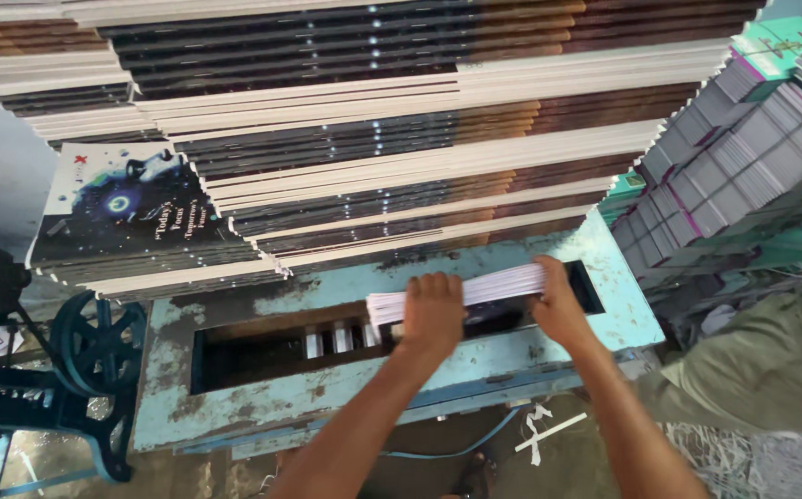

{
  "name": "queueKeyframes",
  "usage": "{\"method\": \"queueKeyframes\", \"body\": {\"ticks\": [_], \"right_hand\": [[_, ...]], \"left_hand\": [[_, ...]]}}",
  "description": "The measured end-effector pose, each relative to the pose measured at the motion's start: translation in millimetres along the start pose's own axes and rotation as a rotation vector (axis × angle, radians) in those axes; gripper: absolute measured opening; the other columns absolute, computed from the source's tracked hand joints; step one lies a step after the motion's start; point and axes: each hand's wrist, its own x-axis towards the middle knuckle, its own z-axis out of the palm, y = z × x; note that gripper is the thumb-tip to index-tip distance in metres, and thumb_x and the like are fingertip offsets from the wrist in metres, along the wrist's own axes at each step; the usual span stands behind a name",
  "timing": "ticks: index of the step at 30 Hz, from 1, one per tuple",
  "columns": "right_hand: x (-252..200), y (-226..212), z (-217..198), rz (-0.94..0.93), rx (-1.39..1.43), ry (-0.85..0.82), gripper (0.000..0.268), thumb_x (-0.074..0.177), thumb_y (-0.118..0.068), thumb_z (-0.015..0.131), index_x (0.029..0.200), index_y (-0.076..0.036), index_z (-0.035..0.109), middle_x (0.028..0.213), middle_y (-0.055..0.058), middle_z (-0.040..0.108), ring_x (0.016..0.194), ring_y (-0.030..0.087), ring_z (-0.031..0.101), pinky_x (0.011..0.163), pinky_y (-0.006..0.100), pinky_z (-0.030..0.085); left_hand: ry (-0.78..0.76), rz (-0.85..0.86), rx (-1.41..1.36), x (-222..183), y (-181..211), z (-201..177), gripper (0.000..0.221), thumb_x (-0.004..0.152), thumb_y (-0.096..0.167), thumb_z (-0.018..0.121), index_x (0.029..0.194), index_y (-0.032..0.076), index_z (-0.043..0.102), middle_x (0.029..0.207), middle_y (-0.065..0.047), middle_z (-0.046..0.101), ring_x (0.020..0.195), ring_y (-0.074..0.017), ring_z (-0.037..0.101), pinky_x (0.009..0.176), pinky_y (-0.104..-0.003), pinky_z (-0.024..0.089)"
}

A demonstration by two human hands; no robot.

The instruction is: The person places stacks of booklets into a binding machine, aligns them, and removes the bound stacks. The person repeats this process with multiple stacks of booklets.

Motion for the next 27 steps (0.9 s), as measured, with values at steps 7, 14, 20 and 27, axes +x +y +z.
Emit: {"method": "queueKeyframes", "body": {"ticks": [7,14,20,27], "right_hand": [[2,-38,37,0.013,0.001,-0.054,0.072,0.074,0.012,0.062,0.141,0.001,0.039,0.137,0.026,0.049,0.133,0.042,0.048,0.113,0.041,0.038],[-10,-54,9,0.015,0.097,0.018,0.082,0.072,0.013,0.062,0.149,0.005,0.034,0.143,0.027,0.047,0.136,0.039,0.047,0.113,0.043,0.036],[-79,-28,-27,0.230,0.226,0.438,0.047,0.089,0.010,0.054,0.135,0.000,0.054,0.124,0.012,0.063,0.103,0.017,0.064,0.088,0.028,0.052],[-213,35,20,0.635,0.588,0.761,0.023,0.097,0.002,0.059,0.114,-0.011,0.050,0.095,0.003,0.057,0.073,0.011,0.060,0.059,0.023,0.048]], "left_hand": [[0.032,0.050,0.017,-25,-44,-30,0.063,0.076,0.032,0.081,0.123,-0.002,0.057,0.103,-0.015,0.064,0.097,-0.0321,0.061,0.084,-0.048,0.046],[-0.032,0.092,-0.051,-20,-45,-30,0.042,0.080,0.029,0.080,0.108,0.005,0.061,0.101,-0.013,0.066,0.098,-0.0317,0.064,0.083,-0.047,0.049],[0.000,0.135,-0.034,0,-18,-16,0.041,0.079,0.030,0.081,0.105,0.004,0.063,0.098,-0.013,0.066,0.094,-0.0316,0.065,0.079,-0.046,0.049],[0.013,0.164,-0.031,6,-1,-4,0.041,0.075,0.027,0.082,0.105,0.005,0.063,0.096,-0.012,0.067,0.091,-0.0301,0.066,0.077,-0.046,0.050]]}}
